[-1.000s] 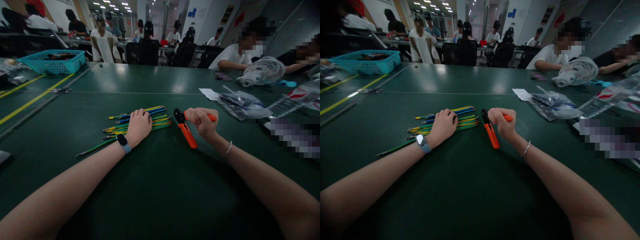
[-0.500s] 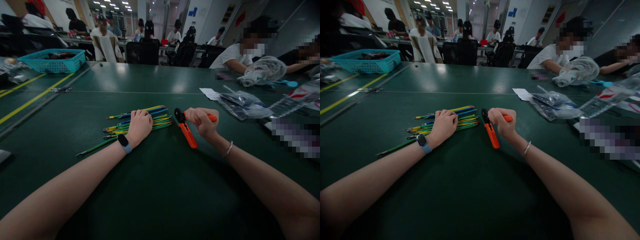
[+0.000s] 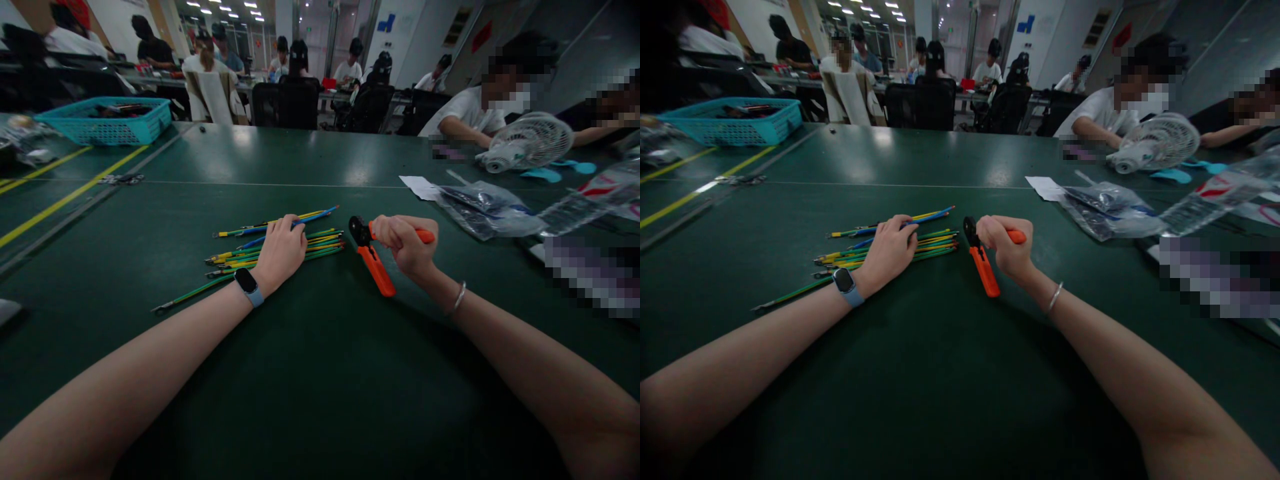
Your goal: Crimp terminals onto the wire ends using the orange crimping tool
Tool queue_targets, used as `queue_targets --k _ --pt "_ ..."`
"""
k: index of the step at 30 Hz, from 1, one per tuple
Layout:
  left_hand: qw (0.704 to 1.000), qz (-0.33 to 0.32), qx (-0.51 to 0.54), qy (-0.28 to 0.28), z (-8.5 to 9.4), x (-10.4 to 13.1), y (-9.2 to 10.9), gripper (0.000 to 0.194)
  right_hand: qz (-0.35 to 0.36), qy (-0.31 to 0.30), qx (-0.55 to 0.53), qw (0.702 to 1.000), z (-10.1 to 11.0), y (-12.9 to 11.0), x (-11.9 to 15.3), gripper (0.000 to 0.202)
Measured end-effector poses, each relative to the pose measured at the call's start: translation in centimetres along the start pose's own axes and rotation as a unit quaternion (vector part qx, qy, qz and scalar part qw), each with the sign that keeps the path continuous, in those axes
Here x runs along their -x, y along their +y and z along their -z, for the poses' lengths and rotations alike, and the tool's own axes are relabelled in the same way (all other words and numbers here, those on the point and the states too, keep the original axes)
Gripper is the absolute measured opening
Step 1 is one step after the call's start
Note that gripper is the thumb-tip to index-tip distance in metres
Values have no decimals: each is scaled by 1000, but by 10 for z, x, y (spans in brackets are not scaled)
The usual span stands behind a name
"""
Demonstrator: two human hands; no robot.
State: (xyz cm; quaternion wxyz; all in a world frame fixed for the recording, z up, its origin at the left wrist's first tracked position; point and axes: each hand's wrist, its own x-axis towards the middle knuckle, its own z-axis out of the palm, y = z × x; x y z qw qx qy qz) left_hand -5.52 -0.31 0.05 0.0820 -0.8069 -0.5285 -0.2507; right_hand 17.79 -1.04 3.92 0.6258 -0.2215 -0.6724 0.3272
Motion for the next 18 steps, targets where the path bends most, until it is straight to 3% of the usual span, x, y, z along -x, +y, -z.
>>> queue_targets --k 12,18 --pt "997 -57 6 49 -6 -1 -5 27 11 -4 7 1000 0 0 -1 47" --pt "994 -96 44 32 -6 1 -4 27 4 -4 4 1000 0 0 -1 46"
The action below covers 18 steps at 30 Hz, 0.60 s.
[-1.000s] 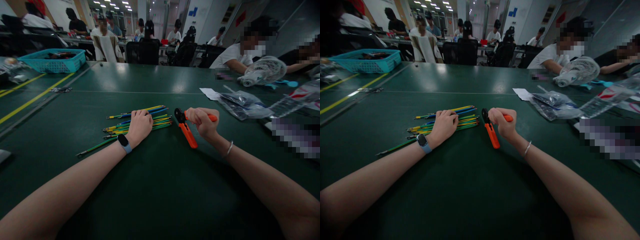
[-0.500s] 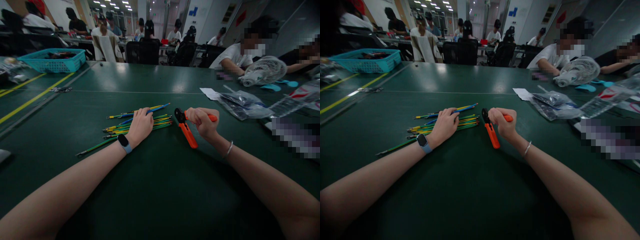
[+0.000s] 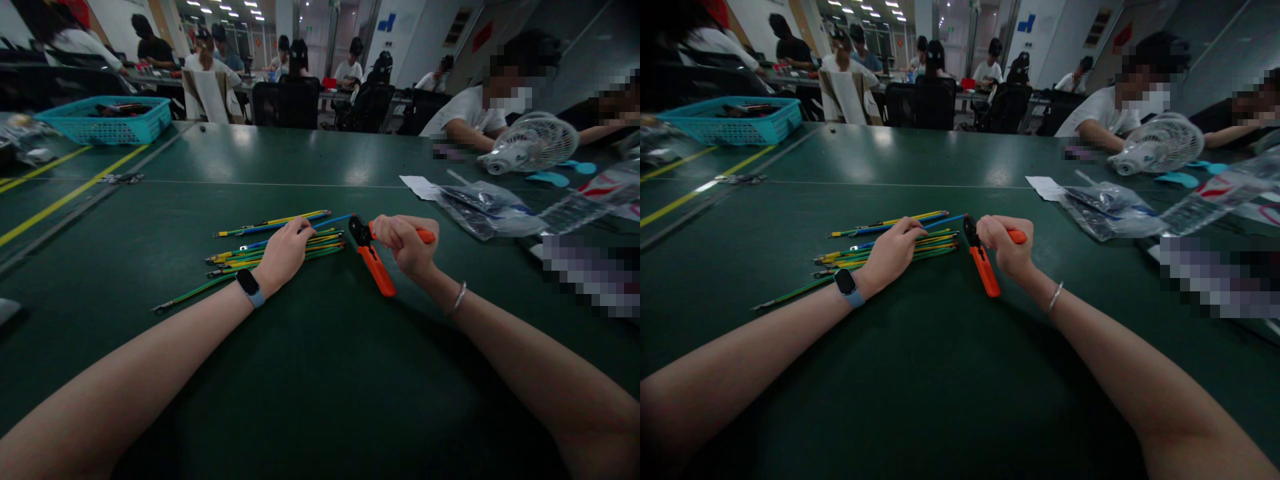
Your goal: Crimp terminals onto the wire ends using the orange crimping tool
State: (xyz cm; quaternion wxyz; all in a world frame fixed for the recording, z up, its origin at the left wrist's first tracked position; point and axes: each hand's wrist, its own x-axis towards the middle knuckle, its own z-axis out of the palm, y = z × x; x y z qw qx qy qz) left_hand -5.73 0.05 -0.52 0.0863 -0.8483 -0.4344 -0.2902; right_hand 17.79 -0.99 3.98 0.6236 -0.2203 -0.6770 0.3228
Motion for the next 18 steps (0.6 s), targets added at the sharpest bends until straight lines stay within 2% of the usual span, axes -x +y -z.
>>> queue_targets --k 12,18 --pt "1000 12 16 -16 6 -2 7 22 -14 22 -7 1000 1 1 -1 51" --pt "998 53 -5 -38 10 -2 10 21 -3 27 -14 1000 2 3 -4 52"
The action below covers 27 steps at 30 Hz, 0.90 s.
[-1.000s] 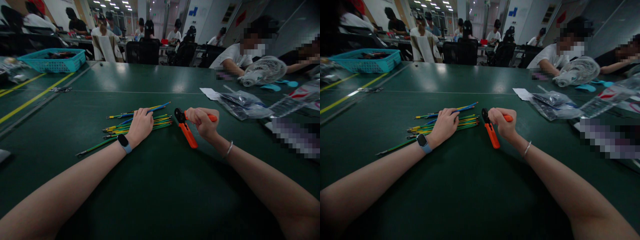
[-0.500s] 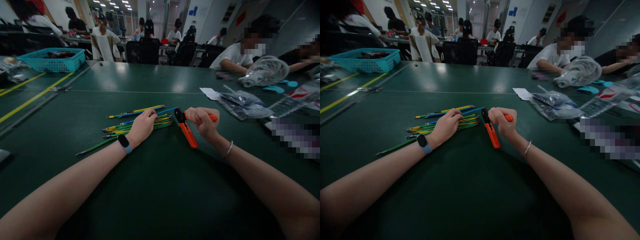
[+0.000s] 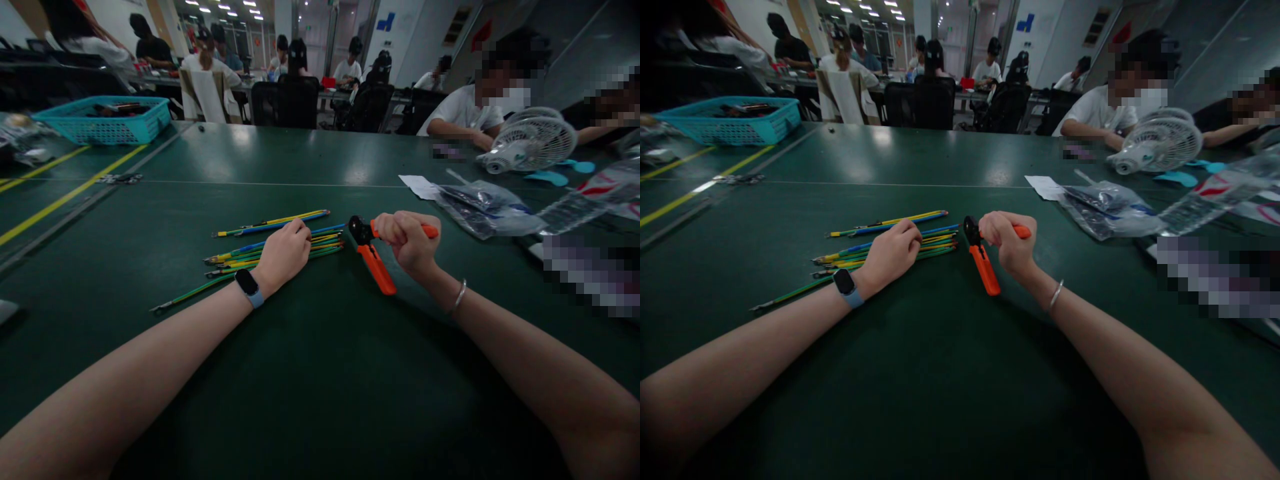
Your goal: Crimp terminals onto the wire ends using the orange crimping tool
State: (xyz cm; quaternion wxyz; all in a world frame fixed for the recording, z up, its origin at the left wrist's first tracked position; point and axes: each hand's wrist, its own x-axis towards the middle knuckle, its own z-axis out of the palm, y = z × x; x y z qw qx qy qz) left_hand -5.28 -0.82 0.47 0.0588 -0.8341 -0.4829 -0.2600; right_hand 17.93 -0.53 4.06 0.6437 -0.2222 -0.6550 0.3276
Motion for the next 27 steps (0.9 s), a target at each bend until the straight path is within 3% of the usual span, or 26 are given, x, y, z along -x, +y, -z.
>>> queue_targets --k 9,22,27 --pt "999 -45 8 20 -3 -1 -2 20 -12 -2 21 1000 -1 -1 3 53" --pt "978 -183 -85 52 4 1 -1 20 -1 -1 13 1000 -2 -2 4 51" --pt "966 -228 -116 40 10 1 2 25 -13 4 19 1000 -1 -2 4 52"
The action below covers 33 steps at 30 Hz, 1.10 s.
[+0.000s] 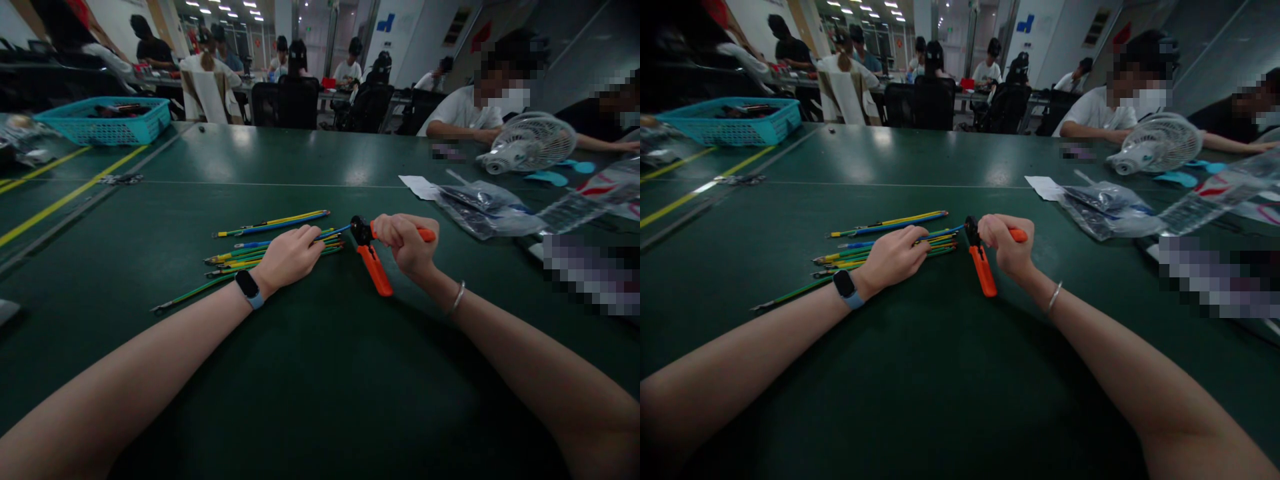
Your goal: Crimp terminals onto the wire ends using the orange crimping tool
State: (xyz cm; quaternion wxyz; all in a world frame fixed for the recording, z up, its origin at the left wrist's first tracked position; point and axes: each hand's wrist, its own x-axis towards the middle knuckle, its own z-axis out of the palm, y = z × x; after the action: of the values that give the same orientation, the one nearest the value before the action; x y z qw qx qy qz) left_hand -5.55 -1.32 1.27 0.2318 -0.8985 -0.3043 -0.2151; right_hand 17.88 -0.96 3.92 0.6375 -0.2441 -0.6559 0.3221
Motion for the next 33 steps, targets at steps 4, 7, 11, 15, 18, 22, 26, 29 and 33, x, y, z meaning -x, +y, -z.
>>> queue_targets --k 4,7,11,15,18,22,26,29,33 --pt "999 -32 -22 -1 5 -1 2 27 4 1 1 1000 0 1 0 52" --pt "999 -46 -28 -3 6 -2 2 28 13 -2 2 1000 1 2 0 51" --pt "999 -30 -18 -18 6 -2 2 27 8 0 11 1000 1 2 1 52" --pt "1000 -6 -8 -4 3 -1 1 25 8 -13 12 1000 1 1 2 52" --pt "1000 21 5 9 -1 1 -1 23 21 -24 6 999 2 2 3 51" --pt "996 77 49 14 -9 3 -4 21 17 -38 8 999 4 2 3 52" --pt "991 103 79 16 -13 3 -6 21 17 -45 13 999 5 2 3 52" --pt "990 111 92 12 -13 3 -6 21 17 -37 19 999 5 2 5 51" --pt "987 130 96 15 -13 4 -6 21 50 -98 81 991 7 3 13 43"
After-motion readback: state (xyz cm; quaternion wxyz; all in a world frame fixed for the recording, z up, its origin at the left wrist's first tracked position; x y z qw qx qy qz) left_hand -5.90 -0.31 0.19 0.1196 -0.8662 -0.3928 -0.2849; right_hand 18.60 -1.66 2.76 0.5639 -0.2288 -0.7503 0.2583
